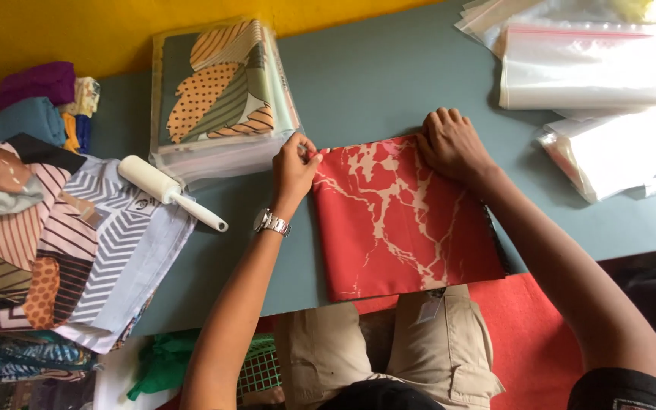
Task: The person uses a white lint roller to clean the surface of a folded patterned cloth on a table. They then place the cloth into a clear plastic bag and seal it.
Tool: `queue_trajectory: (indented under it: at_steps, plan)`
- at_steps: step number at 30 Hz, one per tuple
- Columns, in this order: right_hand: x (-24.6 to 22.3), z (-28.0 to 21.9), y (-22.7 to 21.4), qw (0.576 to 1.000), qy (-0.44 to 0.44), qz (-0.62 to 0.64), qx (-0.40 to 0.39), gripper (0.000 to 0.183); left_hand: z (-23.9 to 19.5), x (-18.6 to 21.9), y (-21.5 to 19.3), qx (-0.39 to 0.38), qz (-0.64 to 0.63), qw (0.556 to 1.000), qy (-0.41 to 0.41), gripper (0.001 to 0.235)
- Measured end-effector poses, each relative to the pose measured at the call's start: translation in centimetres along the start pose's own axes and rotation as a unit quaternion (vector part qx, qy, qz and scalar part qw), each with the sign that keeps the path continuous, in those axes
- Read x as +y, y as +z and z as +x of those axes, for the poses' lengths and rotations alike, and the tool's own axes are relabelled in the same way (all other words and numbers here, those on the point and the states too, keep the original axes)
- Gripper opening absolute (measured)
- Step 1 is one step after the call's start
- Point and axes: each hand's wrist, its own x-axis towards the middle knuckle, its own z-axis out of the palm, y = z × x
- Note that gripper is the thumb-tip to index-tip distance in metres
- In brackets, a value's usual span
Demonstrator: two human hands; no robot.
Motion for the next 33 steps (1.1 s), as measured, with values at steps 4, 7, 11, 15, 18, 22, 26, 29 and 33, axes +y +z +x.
queue_trajectory:
  at_steps: [4, 7, 11, 15, 18, 22, 26, 29, 33]
  plan:
    - [-0.7, 0.2, -0.6, 1.000, 0.017, 0.019, 0.000, 0.028, -1.1, 0.4, 0.0, 0.018, 0.013, 1.000, 0.008, 0.017]
    - [-0.3, 0.0, -0.9, 1.000, 0.015, 0.024, -0.009, 0.026, -1.6, 1.2, 0.4, 0.021, 0.023, 0.999, 0.041, 0.017]
    - [0.8, -0.3, -0.6, 1.000, 0.020, 0.006, -0.015, 0.027, -1.8, 1.0, 1.1, 0.037, 0.004, 0.995, 0.090, 0.015]
    - [1.5, 0.1, -0.8, 0.999, 0.023, 0.009, -0.022, 0.027, -1.7, 0.7, 1.7, 0.045, 0.007, 0.993, 0.107, 0.016]
    - [1.5, 0.4, -0.8, 0.999, 0.028, 0.023, -0.028, 0.026, -1.2, -0.6, 2.7, 0.043, 0.008, 0.992, 0.118, 0.018]
    - [2.1, 0.4, -1.2, 0.998, 0.016, 0.053, -0.020, 0.026, -1.7, -0.4, 2.6, 0.047, 0.005, 0.992, 0.115, 0.018]
    - [2.2, 0.1, -2.6, 0.999, 0.006, 0.042, 0.009, 0.023, -1.9, -1.4, 3.6, 0.073, 0.096, 0.982, 0.144, 0.030]
    - [0.5, -1.0, -3.9, 0.999, -0.013, 0.033, 0.031, 0.036, -2.7, -1.0, 4.2, 0.104, 0.183, 0.951, 0.226, 0.043]
    - [-2.4, -3.0, -5.4, 0.997, -0.026, 0.052, -0.044, 0.058, -5.4, 4.2, 1.6, -0.049, 0.164, 0.956, 0.239, 0.078]
